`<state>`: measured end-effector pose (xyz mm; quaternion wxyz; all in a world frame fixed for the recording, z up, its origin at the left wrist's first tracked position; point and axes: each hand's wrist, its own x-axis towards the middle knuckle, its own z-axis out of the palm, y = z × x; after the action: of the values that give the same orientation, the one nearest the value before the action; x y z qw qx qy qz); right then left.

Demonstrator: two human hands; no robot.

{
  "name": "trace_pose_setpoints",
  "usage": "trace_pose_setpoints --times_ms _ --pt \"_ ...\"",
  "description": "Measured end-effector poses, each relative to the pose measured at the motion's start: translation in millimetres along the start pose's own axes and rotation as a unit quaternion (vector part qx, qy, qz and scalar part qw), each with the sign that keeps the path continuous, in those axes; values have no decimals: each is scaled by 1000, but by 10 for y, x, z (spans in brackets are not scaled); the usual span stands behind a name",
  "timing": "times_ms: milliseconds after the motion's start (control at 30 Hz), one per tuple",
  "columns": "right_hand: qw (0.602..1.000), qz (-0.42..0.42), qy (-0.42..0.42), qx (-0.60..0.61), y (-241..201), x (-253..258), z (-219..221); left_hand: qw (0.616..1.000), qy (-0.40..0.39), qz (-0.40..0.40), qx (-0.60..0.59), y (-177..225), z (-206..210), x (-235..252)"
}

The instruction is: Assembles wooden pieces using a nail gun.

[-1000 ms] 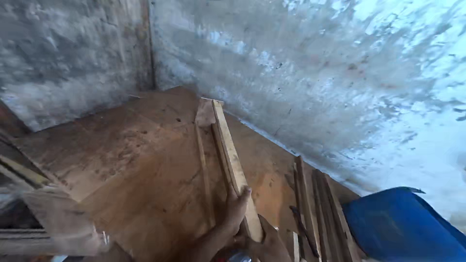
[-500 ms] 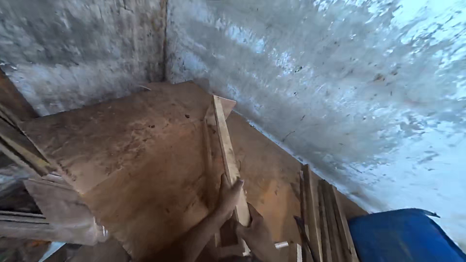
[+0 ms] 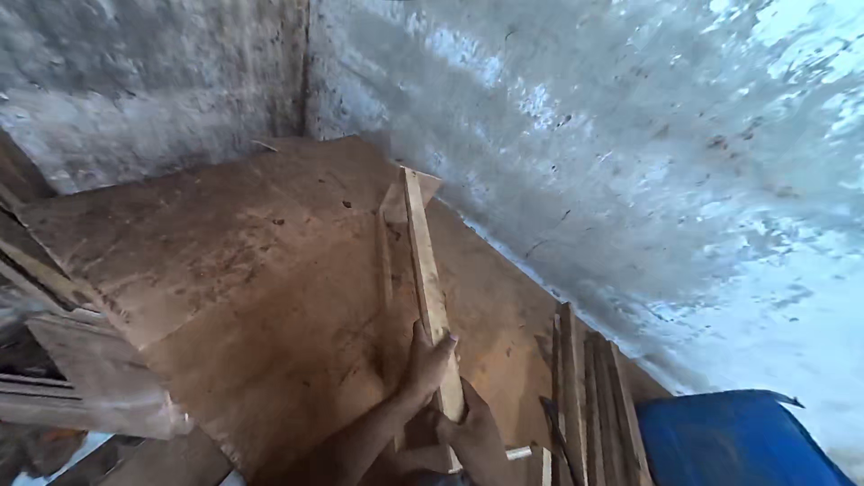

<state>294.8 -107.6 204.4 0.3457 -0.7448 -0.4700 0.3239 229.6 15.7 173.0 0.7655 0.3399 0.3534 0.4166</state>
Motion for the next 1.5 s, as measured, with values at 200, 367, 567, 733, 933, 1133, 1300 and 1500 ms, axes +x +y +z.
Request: trace_pose_setpoints --times_ms 200,367,567,733,933,1133,1300,1500 --pt "1000 9 -5 -12 18 -4 -38 1000 3 12 -1 -53 24 -1" --pt "1000 3 -10 -11 60 22 -31 1000 9 4 11 -79 -1 16" --pt "1000 4 -12 -14 91 39 8 1000 13 5 15 -90 -35 12" --pt "997 4 -46 -54 251 42 -51 996 24 12 87 -202 -76 30" --pt "981 13 -157 -117 348 -216 -446 985 26 -4 171 -289 -134 -35" --pt "971 -89 -169 -147 541 -482 -570 990 31 38 134 -365 -95 93" --pt "974 -105 -132 -151 616 -522 -540 991 30 53 119 -392 -52 157" --pt "960 -96 -111 -238 555 -516 -491 994 39 58 87 -534 -43 218"
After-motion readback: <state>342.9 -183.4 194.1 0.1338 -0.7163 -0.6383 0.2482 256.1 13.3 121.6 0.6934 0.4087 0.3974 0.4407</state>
